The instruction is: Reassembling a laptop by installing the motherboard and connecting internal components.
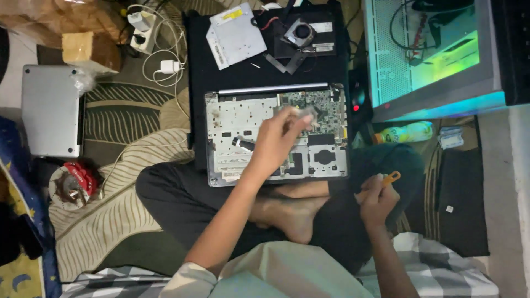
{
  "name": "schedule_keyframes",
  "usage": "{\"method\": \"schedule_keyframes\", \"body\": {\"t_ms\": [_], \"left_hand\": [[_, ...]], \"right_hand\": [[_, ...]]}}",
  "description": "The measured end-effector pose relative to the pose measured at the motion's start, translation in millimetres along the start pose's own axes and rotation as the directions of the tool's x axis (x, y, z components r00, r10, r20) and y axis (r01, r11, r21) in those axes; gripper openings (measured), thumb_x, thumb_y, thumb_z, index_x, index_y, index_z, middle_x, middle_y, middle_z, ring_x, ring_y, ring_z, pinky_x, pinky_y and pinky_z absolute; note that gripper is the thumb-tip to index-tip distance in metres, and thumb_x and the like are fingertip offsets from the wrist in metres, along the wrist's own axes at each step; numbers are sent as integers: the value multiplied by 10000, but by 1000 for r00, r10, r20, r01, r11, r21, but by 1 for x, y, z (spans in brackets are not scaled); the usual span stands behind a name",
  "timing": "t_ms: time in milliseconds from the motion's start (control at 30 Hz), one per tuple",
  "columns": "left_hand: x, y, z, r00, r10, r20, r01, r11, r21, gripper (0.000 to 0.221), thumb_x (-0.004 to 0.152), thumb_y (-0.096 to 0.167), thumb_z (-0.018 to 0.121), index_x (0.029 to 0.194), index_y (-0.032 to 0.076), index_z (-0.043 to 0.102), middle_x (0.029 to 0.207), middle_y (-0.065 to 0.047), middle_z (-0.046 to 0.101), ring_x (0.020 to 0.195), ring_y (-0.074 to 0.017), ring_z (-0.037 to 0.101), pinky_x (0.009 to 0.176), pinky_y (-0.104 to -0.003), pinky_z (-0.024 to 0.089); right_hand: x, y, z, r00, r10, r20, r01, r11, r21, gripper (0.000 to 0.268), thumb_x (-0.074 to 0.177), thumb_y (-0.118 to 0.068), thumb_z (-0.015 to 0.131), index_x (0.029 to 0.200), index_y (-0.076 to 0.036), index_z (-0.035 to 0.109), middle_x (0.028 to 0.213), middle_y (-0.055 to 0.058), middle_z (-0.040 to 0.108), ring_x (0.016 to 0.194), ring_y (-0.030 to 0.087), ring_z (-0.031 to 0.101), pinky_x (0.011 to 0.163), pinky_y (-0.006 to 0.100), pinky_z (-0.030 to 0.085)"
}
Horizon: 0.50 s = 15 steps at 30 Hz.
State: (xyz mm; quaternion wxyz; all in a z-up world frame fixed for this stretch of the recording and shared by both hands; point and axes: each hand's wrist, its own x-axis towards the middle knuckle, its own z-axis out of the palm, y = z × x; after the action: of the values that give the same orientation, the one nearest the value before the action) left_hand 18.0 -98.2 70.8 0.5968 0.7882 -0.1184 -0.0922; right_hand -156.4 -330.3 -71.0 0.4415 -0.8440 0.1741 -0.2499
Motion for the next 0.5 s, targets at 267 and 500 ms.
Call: {"method": "schedule_keyframes", "body": {"t_ms": [267, 500], "left_hand": [[28, -25, 22, 995, 28, 100, -50, 972, 229, 262, 1031, 280, 634, 1183, 72, 679, 827, -121, 721, 790, -309, 706, 824, -465, 518], [34, -41, 28, 989, 151, 10, -142, 907, 396, 248, 1003, 310, 682, 1133, 98, 675, 860, -86, 716, 930, -313, 663, 905, -484, 458]], "right_hand": [[4, -3, 3, 999, -40, 3, 40, 999, -8, 563, 1182, -130, 408, 642, -81, 563, 552, 101, 577, 514, 331, 582, 605, 360, 446], [4, 2, 5, 1000, -23, 20, 23, 1000, 9, 565, 1175, -158, 385, 652, -71, 581, 534, 82, 567, 461, 254, 547, 564, 322, 427]]}}
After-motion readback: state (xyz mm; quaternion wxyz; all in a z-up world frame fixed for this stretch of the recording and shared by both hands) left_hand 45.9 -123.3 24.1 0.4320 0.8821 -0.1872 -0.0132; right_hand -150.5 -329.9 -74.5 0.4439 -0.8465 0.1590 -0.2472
